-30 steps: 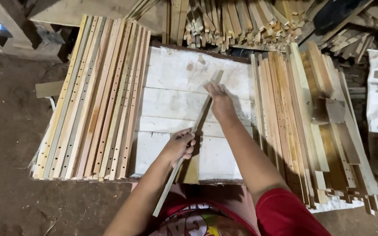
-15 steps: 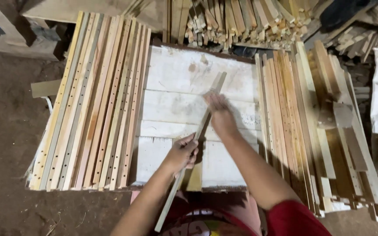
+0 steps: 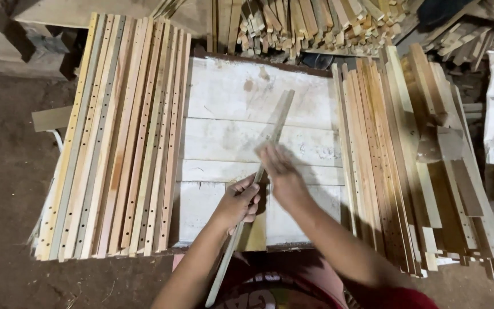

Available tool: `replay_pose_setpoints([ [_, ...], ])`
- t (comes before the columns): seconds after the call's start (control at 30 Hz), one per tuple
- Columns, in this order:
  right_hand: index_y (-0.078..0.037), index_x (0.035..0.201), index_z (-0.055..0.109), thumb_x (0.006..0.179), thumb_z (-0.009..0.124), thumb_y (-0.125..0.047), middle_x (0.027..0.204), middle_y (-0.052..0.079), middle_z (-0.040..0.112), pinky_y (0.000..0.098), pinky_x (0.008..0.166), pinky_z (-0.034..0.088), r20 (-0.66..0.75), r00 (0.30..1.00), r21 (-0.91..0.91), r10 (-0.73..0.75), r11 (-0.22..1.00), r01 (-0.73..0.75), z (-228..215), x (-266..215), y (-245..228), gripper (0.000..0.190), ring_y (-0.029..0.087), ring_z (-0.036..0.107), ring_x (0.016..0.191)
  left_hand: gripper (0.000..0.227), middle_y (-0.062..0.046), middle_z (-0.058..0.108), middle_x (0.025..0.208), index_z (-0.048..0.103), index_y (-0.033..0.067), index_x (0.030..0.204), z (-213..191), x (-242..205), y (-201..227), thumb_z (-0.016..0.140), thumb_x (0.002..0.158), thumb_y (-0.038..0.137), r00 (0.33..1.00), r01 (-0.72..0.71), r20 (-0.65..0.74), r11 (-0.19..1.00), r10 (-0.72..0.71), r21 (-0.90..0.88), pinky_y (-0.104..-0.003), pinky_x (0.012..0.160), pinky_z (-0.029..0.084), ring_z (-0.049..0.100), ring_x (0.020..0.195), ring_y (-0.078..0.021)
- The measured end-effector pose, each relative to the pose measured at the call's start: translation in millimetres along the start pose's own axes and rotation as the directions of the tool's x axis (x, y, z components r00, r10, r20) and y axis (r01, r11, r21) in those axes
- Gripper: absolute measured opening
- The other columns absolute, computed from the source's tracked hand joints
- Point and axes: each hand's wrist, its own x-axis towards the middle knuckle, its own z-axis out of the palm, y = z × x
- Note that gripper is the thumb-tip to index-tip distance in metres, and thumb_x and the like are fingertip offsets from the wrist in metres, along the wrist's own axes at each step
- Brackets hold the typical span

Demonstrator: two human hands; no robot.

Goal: Sanding the surfaces and edges of thin wooden strips manually using a piece of sandpaper in a workshop environment.

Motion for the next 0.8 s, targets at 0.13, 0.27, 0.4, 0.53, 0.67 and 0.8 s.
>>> replay_pose_setpoints([
  [0.13,-0.014,0.150,0.048,0.085,0.049,0.009,0.152,0.012,0.047,0.0448,0.116,0.039,0.009,0.999,-0.009,-0.038,0.999,0.038,29.4,12.8,41.7,0.069,0.030,0.051,0.134,0.056,-0.007,0.049,0.071,0.035,-0.0031,0.154,-0.3,-0.8,-0.5,0.050,0.103,0.014,1.000,0.001,0.011,1.000,-0.001,0.026,-0.019,0.035,0.036,0.041,0.047,-0.0081],
  [0.27,-0.008,0.146,0.052,0.093,0.053,-0.002,0.146,0.017,0.055,0.0498,0.117,0.035,0.118,0.974,-0.040,0.195,0.981,-0.191,95.0,74.0,130.5,0.053,0.037,0.050,0.135,0.055,-0.008,0.051,0.073,0.035,-0.0012,0.155,2.2,0.7,4.7,0.049,0.104,0.016,1.000,0.018,0.003,0.997,-0.019,0.074,-0.020,0.035,0.037,0.042,0.049,-0.0093],
  [0.4,-0.010,0.144,0.054,0.097,0.051,-0.003,0.143,0.011,0.059,0.0463,0.117,0.033,0.136,0.961,-0.086,0.242,0.969,-0.232,135.1,100.3,179.2,0.048,0.031,0.052,0.135,0.054,-0.007,0.049,0.071,0.040,0.0013,0.154,2.9,1.3,-0.6,0.051,0.103,0.017,1.000,0.025,-0.012,0.999,-0.025,0.022,-0.020,0.035,0.036,0.042,0.047,-0.0096],
  [0.53,-0.001,0.139,0.058,0.097,0.045,-0.001,0.141,0.021,0.059,0.0467,0.121,0.025,0.242,0.909,0.030,0.338,0.934,-0.356,70.7,60.4,102.0,0.045,0.035,0.050,0.136,0.053,-0.006,0.048,0.070,0.039,0.0023,0.154,-7.2,17.1,-18.5,0.051,0.104,0.014,1.000,0.016,0.027,1.000,-0.016,0.013,-0.019,0.034,0.033,0.038,0.046,-0.0080],
  [0.67,-0.005,0.145,0.052,0.089,0.049,0.008,0.150,0.018,0.050,0.0409,0.119,0.034,0.089,0.996,0.015,0.013,1.000,-0.014,13.3,-5.8,8.7,0.058,0.033,0.047,0.138,0.052,-0.007,0.046,0.067,0.042,-0.0009,0.151,-8.6,21.7,-26.4,0.052,0.102,0.012,1.000,-0.002,0.014,0.997,0.003,-0.083,-0.018,0.033,0.031,0.037,0.044,-0.0074],
  [0.8,-0.013,0.149,0.048,0.088,0.042,0.014,0.154,0.013,0.044,0.0369,0.122,0.031,0.067,0.997,0.055,-0.046,0.998,0.042,7.0,-11.4,8.9,0.067,0.027,0.042,0.142,0.053,-0.004,0.048,0.068,0.040,-0.0026,0.152,-3.2,8.9,-7.6,0.050,0.102,0.015,0.999,-0.045,0.022,0.999,0.045,0.010,-0.017,0.032,0.035,0.041,0.044,-0.0060],
])
